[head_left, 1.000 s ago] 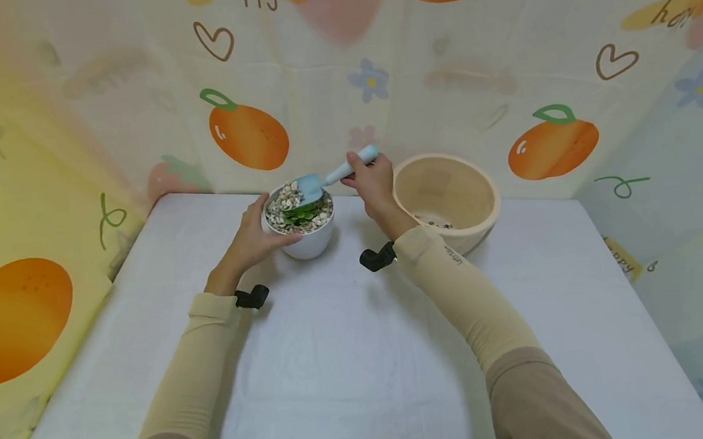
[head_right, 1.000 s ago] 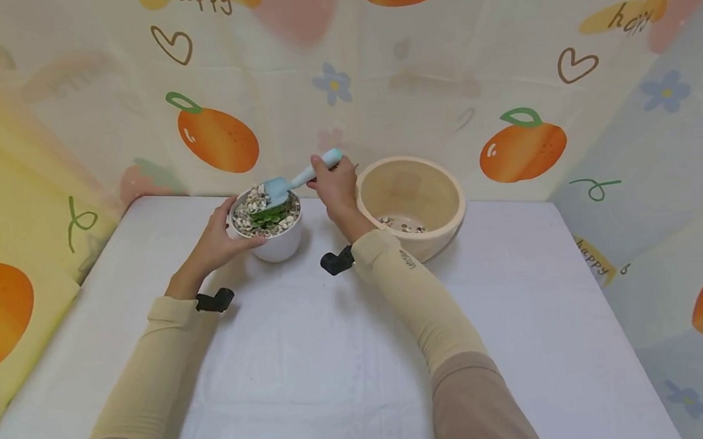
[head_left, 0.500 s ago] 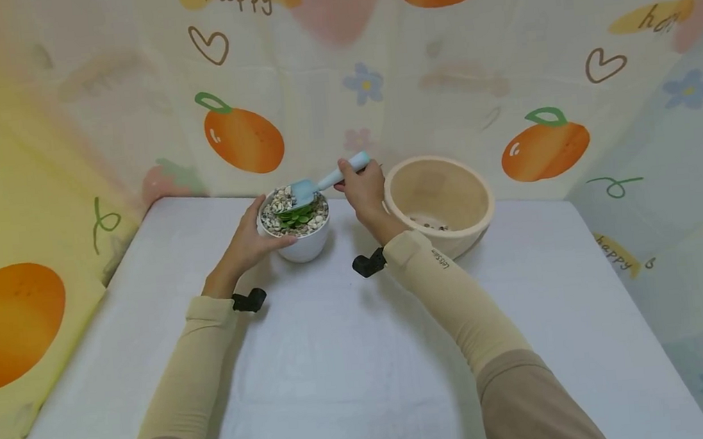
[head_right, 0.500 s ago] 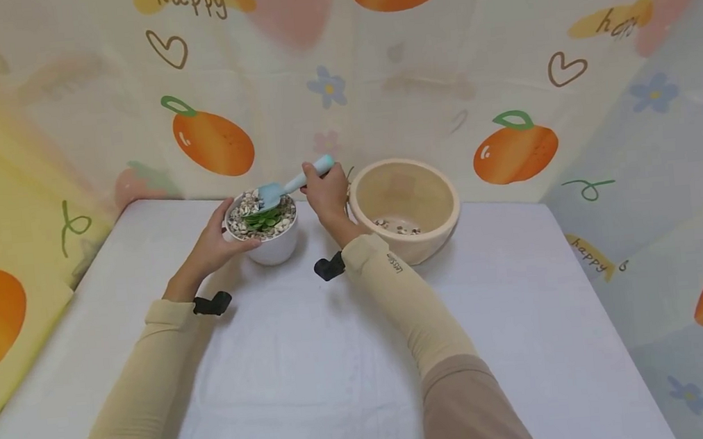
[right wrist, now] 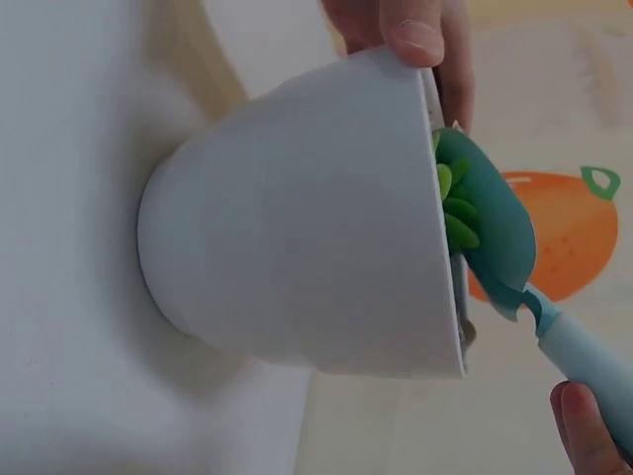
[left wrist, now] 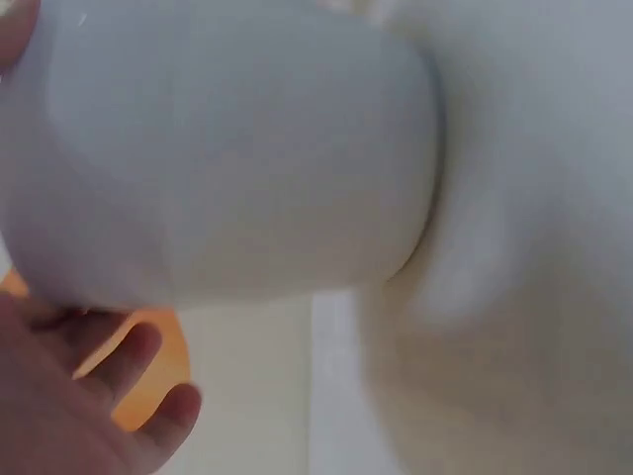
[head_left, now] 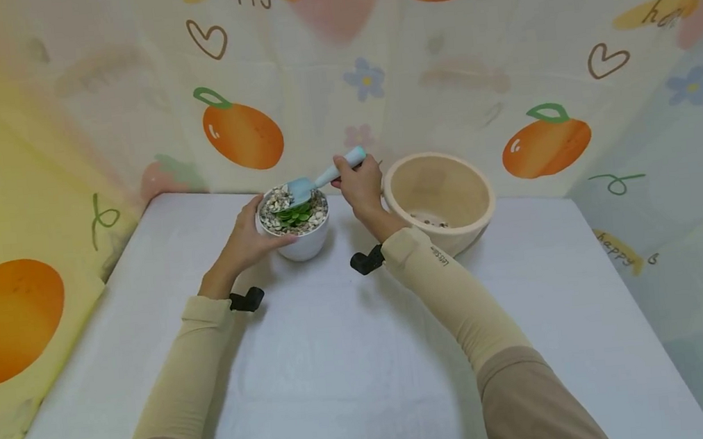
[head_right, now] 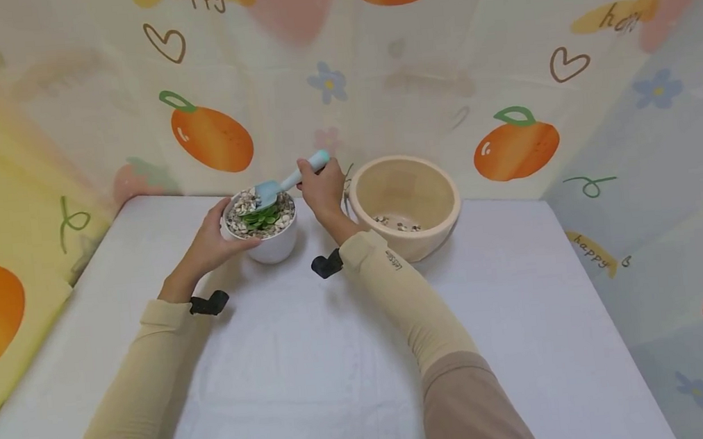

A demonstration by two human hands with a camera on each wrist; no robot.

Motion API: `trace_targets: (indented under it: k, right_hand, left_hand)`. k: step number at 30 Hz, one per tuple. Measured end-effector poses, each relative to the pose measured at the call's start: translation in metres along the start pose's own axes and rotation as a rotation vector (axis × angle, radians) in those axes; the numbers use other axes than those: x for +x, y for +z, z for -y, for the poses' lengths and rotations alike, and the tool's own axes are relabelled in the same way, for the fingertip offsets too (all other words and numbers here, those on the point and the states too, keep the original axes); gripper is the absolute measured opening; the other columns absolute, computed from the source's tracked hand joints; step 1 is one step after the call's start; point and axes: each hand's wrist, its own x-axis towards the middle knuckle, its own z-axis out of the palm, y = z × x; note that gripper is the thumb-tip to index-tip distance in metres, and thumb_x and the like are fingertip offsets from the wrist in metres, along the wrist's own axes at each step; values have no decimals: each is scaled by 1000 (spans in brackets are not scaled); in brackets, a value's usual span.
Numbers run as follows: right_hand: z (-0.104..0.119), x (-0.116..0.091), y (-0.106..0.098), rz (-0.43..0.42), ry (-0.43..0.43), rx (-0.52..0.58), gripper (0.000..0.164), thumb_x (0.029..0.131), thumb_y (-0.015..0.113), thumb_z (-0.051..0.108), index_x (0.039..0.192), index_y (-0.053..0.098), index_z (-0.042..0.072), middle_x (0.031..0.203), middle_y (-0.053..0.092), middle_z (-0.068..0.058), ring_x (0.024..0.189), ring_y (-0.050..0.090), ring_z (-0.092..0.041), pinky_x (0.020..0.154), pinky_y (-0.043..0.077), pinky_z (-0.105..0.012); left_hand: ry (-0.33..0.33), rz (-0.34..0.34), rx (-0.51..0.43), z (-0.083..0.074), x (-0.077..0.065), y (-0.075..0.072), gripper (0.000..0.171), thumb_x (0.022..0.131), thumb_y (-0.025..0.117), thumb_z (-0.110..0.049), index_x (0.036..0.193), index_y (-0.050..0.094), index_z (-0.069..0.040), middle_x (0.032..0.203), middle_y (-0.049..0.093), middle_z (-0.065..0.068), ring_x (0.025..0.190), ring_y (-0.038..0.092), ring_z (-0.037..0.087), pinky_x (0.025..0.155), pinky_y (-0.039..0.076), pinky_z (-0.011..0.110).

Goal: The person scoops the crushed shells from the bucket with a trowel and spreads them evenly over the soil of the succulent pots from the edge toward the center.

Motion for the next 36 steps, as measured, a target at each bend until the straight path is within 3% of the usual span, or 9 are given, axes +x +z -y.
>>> trace_targets:
  k: [6,14,20,26,31,36]
  right_hand:
    - [-3,-2,6,-29,-80,-25,31,97,61,27,110,53,0,92,65,-17,77,72,-28,70,60,-28]
    - [-7,-5,8,-44,-92,-5,29,96,62,26,109,54,1,90,67,-16,77,72,-30,70,60,-29]
    - [3,-8,8,-12,-208,-56,28,97,62,24,108,54,0,90,66,-17,80,70,-37,70,59,-31]
    - [8,-10,5,-9,-232,-94,29,96,62,26,108,55,0,90,67,-19,80,71,-36,66,57,-25]
    - [12,-10,5,-2,-278,-110,29,97,61,28,106,55,1,88,66,-19,80,71,-35,68,58,-26]
    - [13,-13,7,8,-304,-163,32,96,62,30,106,54,1,87,69,-18,75,70,-28,65,56,-26]
  left_hand:
    - [-21,119,-32,5,8,-9,118,76,81,-42,158,1,-16,164,5,14,151,10,37,118,15,63]
    - [-56,118,-61,5,6,-7,117,75,81,-42,158,2,-18,164,8,12,151,12,36,118,16,62]
    - [-57,96,-49,3,6,-7,116,75,82,-43,158,3,-19,164,9,13,150,14,37,118,17,62]
    - [-54,71,-105,4,6,-4,118,74,84,-40,158,5,-16,164,12,11,151,14,33,119,15,59]
    - [-6,15,-124,2,4,1,115,73,85,-40,157,11,-11,161,19,13,149,19,33,119,18,59]
    - [15,-67,-59,-2,-4,9,112,71,86,-43,155,19,-11,154,31,18,142,29,36,115,25,60]
